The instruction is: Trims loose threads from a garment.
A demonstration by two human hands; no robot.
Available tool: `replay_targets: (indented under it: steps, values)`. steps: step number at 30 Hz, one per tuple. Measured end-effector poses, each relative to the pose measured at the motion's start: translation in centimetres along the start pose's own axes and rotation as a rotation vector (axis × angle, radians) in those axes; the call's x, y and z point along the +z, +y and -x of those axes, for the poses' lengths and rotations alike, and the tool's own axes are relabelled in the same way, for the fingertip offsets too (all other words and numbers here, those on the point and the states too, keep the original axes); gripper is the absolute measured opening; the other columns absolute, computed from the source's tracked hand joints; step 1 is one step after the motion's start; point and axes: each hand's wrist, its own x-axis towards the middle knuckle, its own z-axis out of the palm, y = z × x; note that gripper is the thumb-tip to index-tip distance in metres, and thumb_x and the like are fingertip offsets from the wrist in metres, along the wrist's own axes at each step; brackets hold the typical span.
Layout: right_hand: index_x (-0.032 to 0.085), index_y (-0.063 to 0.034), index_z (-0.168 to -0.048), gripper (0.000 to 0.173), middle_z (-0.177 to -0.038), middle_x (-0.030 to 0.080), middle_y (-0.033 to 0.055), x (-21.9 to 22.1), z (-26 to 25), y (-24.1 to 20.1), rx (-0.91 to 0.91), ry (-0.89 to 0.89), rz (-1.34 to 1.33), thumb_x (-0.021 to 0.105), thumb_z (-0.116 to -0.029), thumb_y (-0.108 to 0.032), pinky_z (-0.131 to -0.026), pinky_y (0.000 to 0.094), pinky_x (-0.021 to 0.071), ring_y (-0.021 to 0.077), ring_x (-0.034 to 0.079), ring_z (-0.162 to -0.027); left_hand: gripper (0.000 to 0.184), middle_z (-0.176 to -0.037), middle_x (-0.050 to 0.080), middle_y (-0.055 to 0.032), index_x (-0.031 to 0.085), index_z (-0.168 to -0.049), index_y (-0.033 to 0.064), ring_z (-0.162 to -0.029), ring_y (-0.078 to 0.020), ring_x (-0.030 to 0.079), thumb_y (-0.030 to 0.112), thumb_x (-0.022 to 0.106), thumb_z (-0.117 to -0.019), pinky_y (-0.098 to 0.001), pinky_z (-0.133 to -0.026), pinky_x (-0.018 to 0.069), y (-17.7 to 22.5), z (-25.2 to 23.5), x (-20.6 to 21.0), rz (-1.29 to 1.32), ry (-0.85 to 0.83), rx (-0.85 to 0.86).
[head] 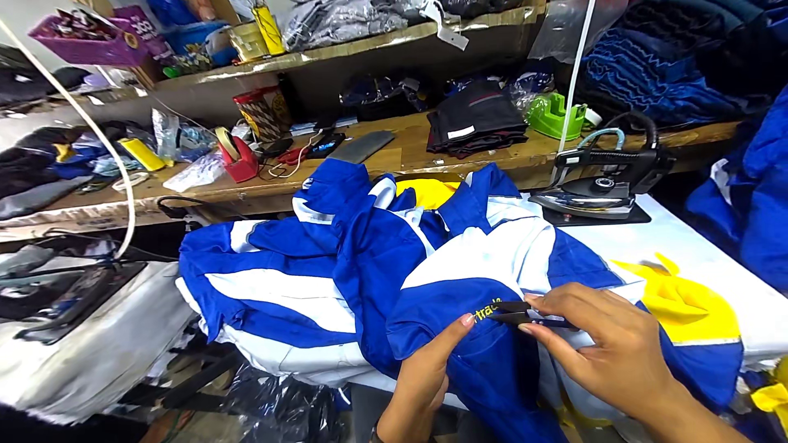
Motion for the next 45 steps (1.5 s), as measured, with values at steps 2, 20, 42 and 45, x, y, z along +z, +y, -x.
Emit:
replay_targets:
  steps: [2, 20, 42, 45]
  values:
    - [0.078, -0.0144, -0.102, 0.03, -0.091, 0.074, 0.0033, -0.1, -0.1, 0.1, -0.006, -0.011, 0.019, 0.061, -0.0998, -0.039, -0.065, 0.0298, 0.0467, 0.0129, 0.065, -0.077, 0.014, -0.096, 0.075, -0.0117, 0.071, -0.104, -0.0028, -0.094, -0.0159, 0.073, 0.0, 0.069, -0.0909, -0.0336, -0.091, 0.0592, 0.0, 0.0, 0.0, -0.007, 0.003, 0.006]
    - [0.076, -0.011, -0.103, 0.032, -0.087, 0.071, 0.0025, 1.4, 1.0, -0.6, 0.099, 0.029, -0.031, 0.064, -0.0976, -0.04, -0.062, 0.0243, 0.0496, 0.0088, 0.063, -0.075, 0.014, -0.095, 0.076, -0.0121, 0.071, -0.104, -0.0032, -0.092, -0.0164, 0.074, -0.002, 0.07, -0.0897, -0.0339, -0.089, 0.0602, -0.2, 0.1, 0.2, -0.008, 0.039, 0.054]
    - [0.078, -0.0128, -0.094, 0.029, -0.084, 0.074, 0.0019, 1.1, 0.7, -0.4, 0.0, 0.008, -0.017, 0.06, -0.1013, -0.035, -0.06, 0.0283, 0.0453, 0.0114, 0.065, -0.072, 0.013, -0.098, 0.075, -0.0103, 0.07, -0.107, -0.0015, -0.095, -0.016, 0.073, 0.001, 0.065, -0.0951, -0.034, -0.092, 0.0587, -0.1, -0.3, 0.0, 0.02, 0.033, -0.068]
    - [0.076, -0.014, -0.097, 0.03, -0.086, 0.073, 0.0005, 0.4, 0.3, -0.3, -0.002, -0.058, -0.051, 0.06, -0.1003, -0.038, -0.06, 0.0277, 0.0451, 0.0099, 0.063, -0.072, 0.013, -0.097, 0.075, -0.0105, 0.07, -0.106, -0.0015, -0.095, -0.0157, 0.073, 0.0, 0.066, -0.0944, -0.0338, -0.091, 0.059, -0.1, -0.3, 0.0, 0.032, 0.04, -0.059]
